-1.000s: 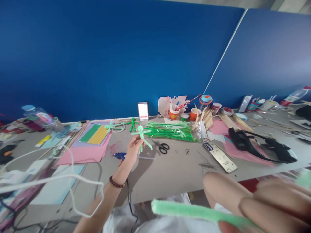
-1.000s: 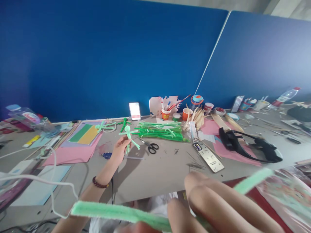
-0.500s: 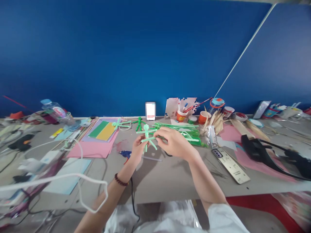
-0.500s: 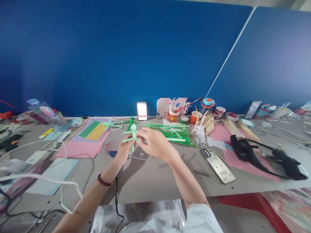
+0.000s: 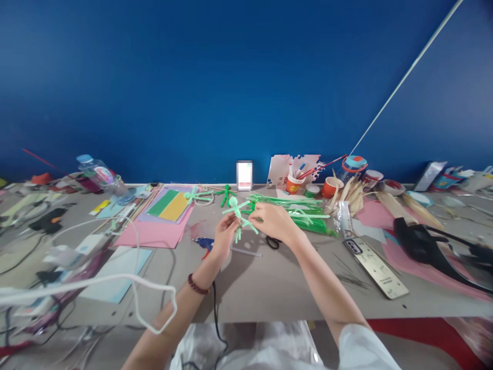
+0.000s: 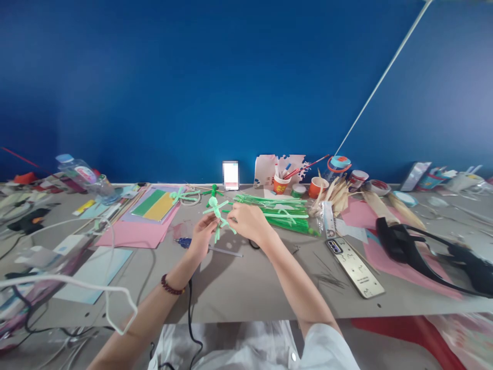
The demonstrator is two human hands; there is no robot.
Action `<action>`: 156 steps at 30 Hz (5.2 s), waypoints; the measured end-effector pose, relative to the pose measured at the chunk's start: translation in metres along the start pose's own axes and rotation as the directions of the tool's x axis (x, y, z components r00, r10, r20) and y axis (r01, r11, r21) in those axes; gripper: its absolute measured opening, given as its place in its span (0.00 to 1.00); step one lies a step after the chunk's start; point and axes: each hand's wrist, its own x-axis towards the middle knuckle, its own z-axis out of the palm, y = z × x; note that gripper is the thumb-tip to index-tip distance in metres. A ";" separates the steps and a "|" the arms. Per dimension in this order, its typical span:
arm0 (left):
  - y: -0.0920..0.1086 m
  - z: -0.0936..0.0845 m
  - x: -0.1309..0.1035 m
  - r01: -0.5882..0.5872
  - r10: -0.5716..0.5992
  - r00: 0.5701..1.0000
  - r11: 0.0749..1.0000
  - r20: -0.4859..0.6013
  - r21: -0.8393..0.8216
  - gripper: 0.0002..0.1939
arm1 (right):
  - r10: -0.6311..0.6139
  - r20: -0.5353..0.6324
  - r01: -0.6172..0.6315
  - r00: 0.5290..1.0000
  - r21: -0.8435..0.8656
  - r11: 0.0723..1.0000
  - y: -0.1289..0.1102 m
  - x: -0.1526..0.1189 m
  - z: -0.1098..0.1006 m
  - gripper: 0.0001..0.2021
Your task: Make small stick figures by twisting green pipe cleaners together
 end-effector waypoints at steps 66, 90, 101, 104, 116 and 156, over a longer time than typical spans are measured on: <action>-0.015 -0.008 0.009 0.088 -0.087 0.982 0.996 -0.165 -0.003 0.13 | -0.076 -0.189 0.042 0.979 -0.179 0.983 -0.005 0.024 0.070 0.13; -0.009 -0.004 0.010 0.201 -0.241 0.969 0.890 -0.047 -0.410 0.10 | -0.007 -0.316 -0.061 0.949 -0.205 0.977 -0.019 0.022 0.096 0.15; -0.008 -0.010 0.010 0.221 -0.283 0.955 0.883 -0.093 -0.415 0.11 | -0.122 -0.402 0.025 0.907 -0.239 0.971 -0.017 0.020 0.110 0.10; -0.007 -0.009 0.009 0.216 -0.300 0.943 0.882 -0.144 -0.419 0.13 | -0.157 -0.456 0.054 0.876 -0.230 0.972 -0.017 0.021 0.112 0.10; -0.002 -0.009 0.007 0.180 -0.251 0.956 0.912 -0.153 -0.370 0.12 | 0.019 -0.424 0.075 0.906 0.205 0.976 -0.017 0.025 0.117 0.10; 0.013 -0.009 0.010 0.119 -0.080 0.989 0.932 0.126 -0.344 0.11 | 0.086 0.331 -0.312 0.940 0.933 -0.177 -0.003 0.038 0.089 0.10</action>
